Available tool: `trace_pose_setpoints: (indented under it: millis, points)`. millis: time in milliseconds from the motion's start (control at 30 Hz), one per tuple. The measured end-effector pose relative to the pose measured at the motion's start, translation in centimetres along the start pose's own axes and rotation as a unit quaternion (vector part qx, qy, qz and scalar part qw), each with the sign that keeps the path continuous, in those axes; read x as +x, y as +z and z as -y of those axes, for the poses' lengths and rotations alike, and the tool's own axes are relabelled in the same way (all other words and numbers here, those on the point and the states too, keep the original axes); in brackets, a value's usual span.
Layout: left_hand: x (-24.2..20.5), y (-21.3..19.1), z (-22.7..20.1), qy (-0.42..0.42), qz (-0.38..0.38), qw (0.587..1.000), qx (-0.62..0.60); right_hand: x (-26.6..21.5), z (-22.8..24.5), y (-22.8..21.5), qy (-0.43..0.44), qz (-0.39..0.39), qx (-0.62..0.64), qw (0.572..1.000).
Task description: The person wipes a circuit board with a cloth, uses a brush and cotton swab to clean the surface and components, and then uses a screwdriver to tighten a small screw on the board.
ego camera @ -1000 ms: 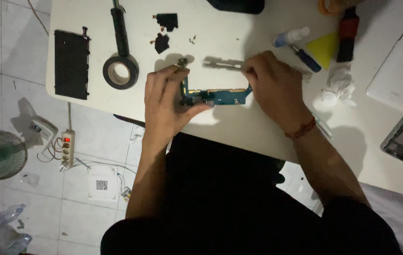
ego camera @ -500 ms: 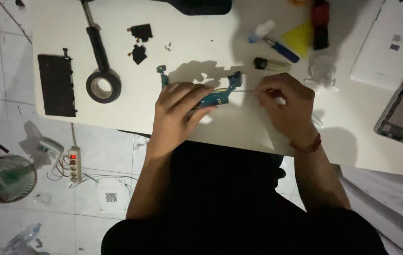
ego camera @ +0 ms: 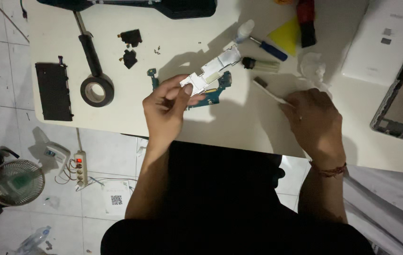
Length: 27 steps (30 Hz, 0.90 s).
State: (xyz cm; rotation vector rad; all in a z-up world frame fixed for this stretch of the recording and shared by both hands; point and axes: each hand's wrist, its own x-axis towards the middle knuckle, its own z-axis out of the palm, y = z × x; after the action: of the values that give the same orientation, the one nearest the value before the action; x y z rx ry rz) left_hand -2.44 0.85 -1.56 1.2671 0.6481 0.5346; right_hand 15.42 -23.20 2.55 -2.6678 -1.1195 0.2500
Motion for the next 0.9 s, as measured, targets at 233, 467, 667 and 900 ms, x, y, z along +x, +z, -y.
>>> trace_pose_setpoints:
  millis: [233,467,667,900]
  points:
    - [0.2,1.1,1.0,0.022,0.024,0.999,-0.028,-0.6,-1.5,0.2,-0.035,-0.056,0.23,0.971]
    - [-0.9,2.9,1.6,-0.013,0.039,0.998,-0.054,1.0,3.0,3.5,-0.081,0.008,0.327,0.942]
    - [-0.9,1.8,1.0,-0.017,0.006,0.996,-0.089,2.1,1.3,3.9,0.025,-0.098,0.312,0.945]
    - [-1.0,2.1,0.8,0.019,0.001,0.994,-0.104,1.4,2.9,4.3,-0.118,-0.065,0.336,0.932]
